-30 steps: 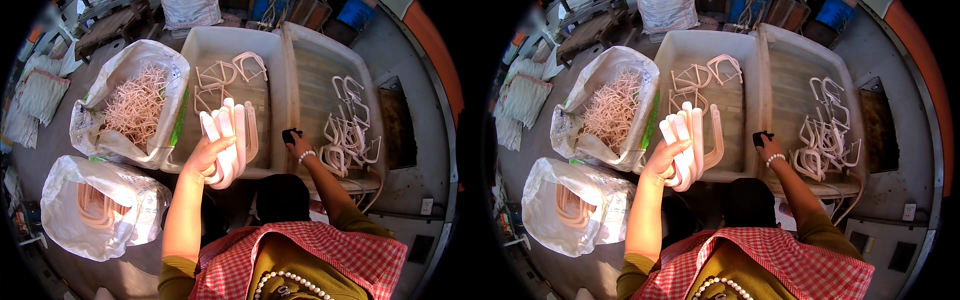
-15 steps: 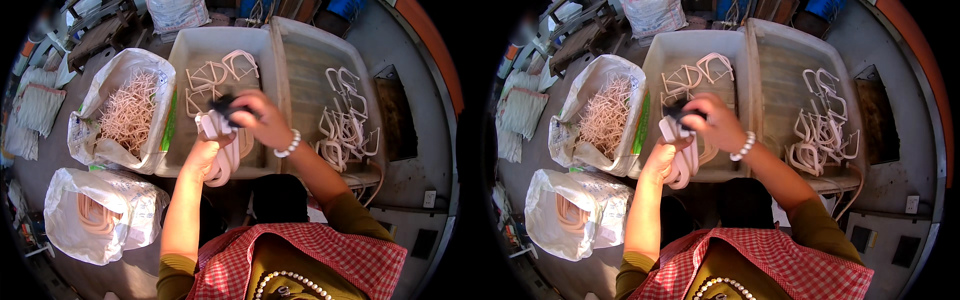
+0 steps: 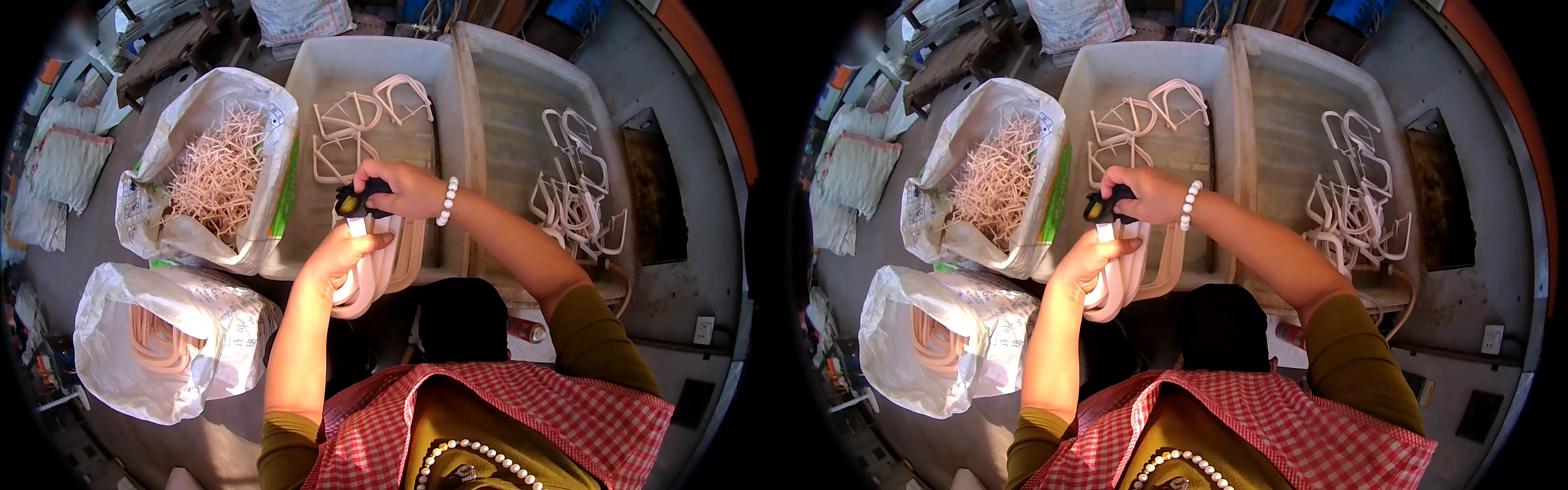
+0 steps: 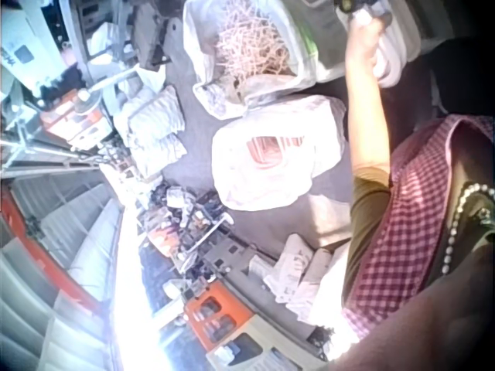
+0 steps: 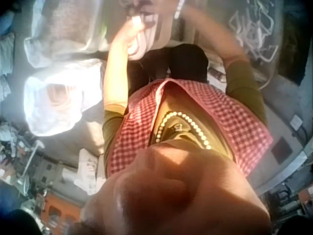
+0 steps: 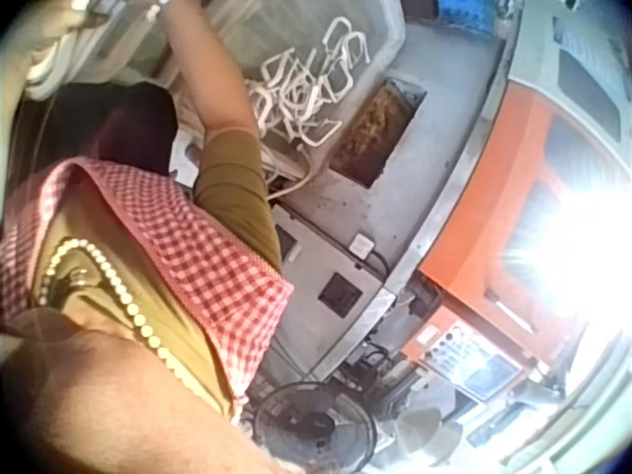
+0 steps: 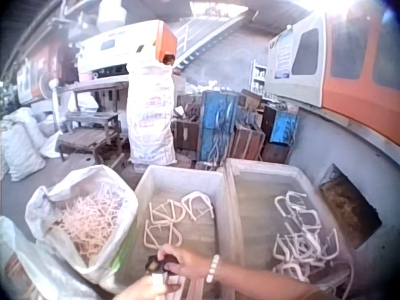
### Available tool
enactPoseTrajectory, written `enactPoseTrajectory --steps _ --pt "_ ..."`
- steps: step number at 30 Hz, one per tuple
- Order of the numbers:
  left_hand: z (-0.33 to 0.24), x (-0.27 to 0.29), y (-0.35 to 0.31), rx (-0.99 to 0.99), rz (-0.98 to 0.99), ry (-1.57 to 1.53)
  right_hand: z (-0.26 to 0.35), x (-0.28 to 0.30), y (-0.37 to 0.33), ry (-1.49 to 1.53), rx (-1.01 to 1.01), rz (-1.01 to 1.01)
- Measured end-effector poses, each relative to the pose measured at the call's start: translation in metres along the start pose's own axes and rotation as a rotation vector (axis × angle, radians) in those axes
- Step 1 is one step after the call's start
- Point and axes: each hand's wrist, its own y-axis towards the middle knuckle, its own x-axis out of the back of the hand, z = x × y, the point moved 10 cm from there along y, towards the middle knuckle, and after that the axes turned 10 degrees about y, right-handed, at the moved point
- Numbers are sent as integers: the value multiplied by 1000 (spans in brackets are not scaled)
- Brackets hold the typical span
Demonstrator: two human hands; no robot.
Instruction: The person assembles plastic hangers by inserting small pegs into the frame slots. They wipe the assembled hangers with a black cloth and occasionally spray them with a can of lubricant. The finished hangers are placed into a white sack.
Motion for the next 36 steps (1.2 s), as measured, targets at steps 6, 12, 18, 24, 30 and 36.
enactPoseTrajectory --steps 6,12,18,24,30,36 --pt "-2 -8 1 3 32 64 -27 11 -11 66 8 -447" --pt "-10 -15 -7 26 101 -27 -63 16 -11 891 -254 -441" --pt "-6 -10 -6 51 109 -85 -12 7 -12 643 35 -69" --pt "-1 -6 2 -5 49 -2 -5 -10 -8 177 -13 -31" --pt "-1 0 5 -42 26 -7 -9 -4 -9 -6 -79 -431" --pt "8 3 8 -30 81 115 -8 -17 -8 83 42 -165"
